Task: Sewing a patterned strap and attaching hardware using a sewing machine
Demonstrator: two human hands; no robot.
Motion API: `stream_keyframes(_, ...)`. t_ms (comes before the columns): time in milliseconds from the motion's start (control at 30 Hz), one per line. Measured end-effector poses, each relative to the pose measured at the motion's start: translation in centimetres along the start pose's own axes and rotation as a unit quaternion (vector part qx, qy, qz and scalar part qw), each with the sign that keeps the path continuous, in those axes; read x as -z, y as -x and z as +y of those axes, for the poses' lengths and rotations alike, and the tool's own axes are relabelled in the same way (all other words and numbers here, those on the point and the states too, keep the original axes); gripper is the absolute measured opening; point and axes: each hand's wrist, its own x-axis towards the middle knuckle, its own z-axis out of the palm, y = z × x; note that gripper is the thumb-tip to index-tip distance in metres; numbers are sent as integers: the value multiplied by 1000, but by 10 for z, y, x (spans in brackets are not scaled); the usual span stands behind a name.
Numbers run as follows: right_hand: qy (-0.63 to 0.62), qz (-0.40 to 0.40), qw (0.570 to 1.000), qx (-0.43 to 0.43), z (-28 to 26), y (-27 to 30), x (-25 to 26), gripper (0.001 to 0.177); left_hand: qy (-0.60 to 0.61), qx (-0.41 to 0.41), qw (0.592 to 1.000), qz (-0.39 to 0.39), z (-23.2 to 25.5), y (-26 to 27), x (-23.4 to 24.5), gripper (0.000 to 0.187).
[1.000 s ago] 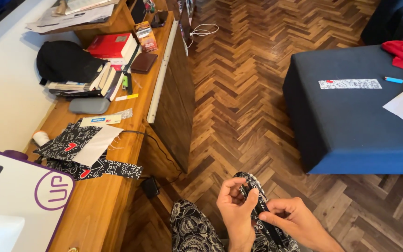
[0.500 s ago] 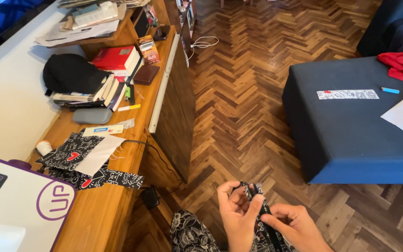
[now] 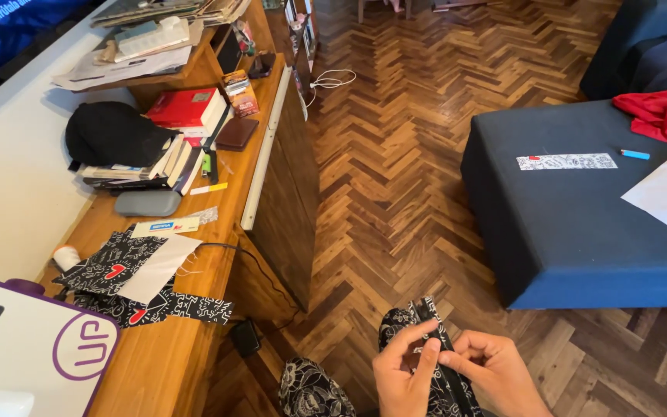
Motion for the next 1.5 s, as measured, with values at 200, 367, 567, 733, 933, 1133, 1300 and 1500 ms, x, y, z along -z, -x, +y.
stream_keyframes(200, -27, -39, 999, -5, 6, 1, -3, 40, 49, 20, 998, 34, -33, -3, 4, 35)
stream_keyframes(367, 179, 3, 984, -25, -67, 8, -5, 27, 11, 74, 996, 38, -18, -11, 14, 54)
stream_keyframes(567, 304, 21, 947, 99, -73, 15, 6, 71, -2, 100, 994, 42, 22, -7, 13, 87)
stream_keyframes(733, 411, 18, 884, 225, -63, 24, 0, 66, 33, 99, 993, 59, 32, -5, 5, 121)
stream_keyframes(933, 463, 32, 848, 257, -47, 21, 5, 60, 13, 87, 994, 59, 18, 0, 1, 128)
stream_keyframes(1133, 450, -18, 885, 118, -102, 9, 7, 64, -2, 143, 990, 19, 15, 0, -5, 111)
stream_keyframes(1300, 500, -47, 857, 110, -129, -26, -1, 60, 40, 144, 988, 44, 15, -15, -8, 101)
stream_keyframes(1500, 524, -94, 836, 134, -154, -55, -22, 60, 70, 87, 988, 109, 21, -42, -2, 109)
